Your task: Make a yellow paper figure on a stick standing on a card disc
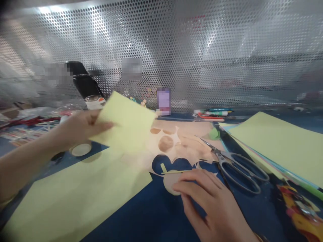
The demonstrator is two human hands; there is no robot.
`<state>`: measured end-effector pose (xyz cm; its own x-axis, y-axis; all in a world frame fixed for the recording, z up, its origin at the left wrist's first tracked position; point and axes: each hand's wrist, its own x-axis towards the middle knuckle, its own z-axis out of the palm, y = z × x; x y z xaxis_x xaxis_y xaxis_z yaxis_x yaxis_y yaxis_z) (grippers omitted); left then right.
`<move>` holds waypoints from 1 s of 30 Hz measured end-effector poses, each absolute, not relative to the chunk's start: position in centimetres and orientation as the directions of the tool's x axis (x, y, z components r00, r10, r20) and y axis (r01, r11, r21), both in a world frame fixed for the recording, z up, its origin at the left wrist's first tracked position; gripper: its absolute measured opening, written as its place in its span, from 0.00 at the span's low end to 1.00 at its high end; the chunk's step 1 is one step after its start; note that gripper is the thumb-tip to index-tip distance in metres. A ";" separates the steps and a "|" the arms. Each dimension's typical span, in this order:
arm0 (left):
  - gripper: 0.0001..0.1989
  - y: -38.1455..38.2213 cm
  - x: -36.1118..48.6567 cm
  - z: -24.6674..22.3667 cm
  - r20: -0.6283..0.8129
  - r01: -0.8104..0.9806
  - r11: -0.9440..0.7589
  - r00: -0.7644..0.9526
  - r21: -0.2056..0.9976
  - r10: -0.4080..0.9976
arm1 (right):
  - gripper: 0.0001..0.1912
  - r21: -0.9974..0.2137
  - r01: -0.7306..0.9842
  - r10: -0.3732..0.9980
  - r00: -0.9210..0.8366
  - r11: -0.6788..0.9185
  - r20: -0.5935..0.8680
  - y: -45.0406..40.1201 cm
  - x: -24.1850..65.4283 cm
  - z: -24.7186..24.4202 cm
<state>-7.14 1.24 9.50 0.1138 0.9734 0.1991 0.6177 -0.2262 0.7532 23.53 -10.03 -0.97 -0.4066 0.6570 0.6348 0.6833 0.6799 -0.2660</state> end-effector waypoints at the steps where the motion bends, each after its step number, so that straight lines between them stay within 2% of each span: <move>1: 0.14 0.9 -6.7 9.8 0.232 0.508 -0.236 0.072 0.829 0.970 | 0.10 -0.276 0.687 0.661 -0.389 0.672 0.642 -10.0 23.5 -1.0; 2: 0.16 0.6 -6.1 9.9 0.283 0.396 -0.270 0.027 0.878 0.959 | 0.10 -0.290 0.692 0.669 -0.368 0.661 0.646 -10.0 23.5 -1.0; 4: 0.17 -0.2 -4.5 9.1 0.290 0.256 -0.279 -0.006 0.926 0.957 | 0.10 -0.326 0.707 0.697 -0.323 0.627 0.640 -10.0 23.6 -1.2; 6: 0.16 -1.0 -2.7 7.3 0.193 0.201 -0.194 0.024 0.960 0.981 | 0.12 -0.385 0.716 0.737 -0.265 0.582 0.622 -10.0 23.7 -1.5; 10: 0.15 -2.6 0.6 3.2 0.058 0.031 -0.065 0.194 0.997 0.979 | 0.20 -0.578 0.662 0.833 -0.132 0.478 0.538 -9.8 23.9 -2.0; 13: 0.16 -3.4 1.9 1.3 0.004 -0.009 -0.002 0.251 1.000 0.968 | 0.19 -0.651 0.610 0.862 -0.110 0.452 0.495 -9.7 23.8 -1.9; 19: 0.20 -3.7 1.4 0.5 -0.019 0.119 -0.012 0.255 0.993 0.967 | 0.11 -0.655 0.594 0.858 -0.125 0.466 0.497 -9.4 23.7 -1.1; 21: 0.27 -3.8 1.0 0.5 0.001 0.125 -0.033 0.247 0.992 0.969 | 0.10 -0.683 0.581 0.868 -0.087 0.443 0.489 -9.3 23.8 -1.1; 24: 0.39 -4.0 0.6 0.2 0.059 0.041 -0.077 0.326 0.996 0.943 | 0.11 -0.727 0.537 0.871 -0.031 0.428 0.490 -9.1 23.8 -1.2; 26: 0.36 -4.2 0.4 -0.1 0.079 0.103 -0.125 0.370 0.987 0.926 | 0.12 -0.760 0.498 0.879 -0.009 0.418 0.478 -9.0 23.8 -1.3; 30: 0.18 -4.5 0.4 -0.2 0.109 0.377 -0.230 0.317 0.897 0.942 | 0.13 -0.825 0.399 0.896 0.021 0.400 0.444 -8.8 23.8 -1.3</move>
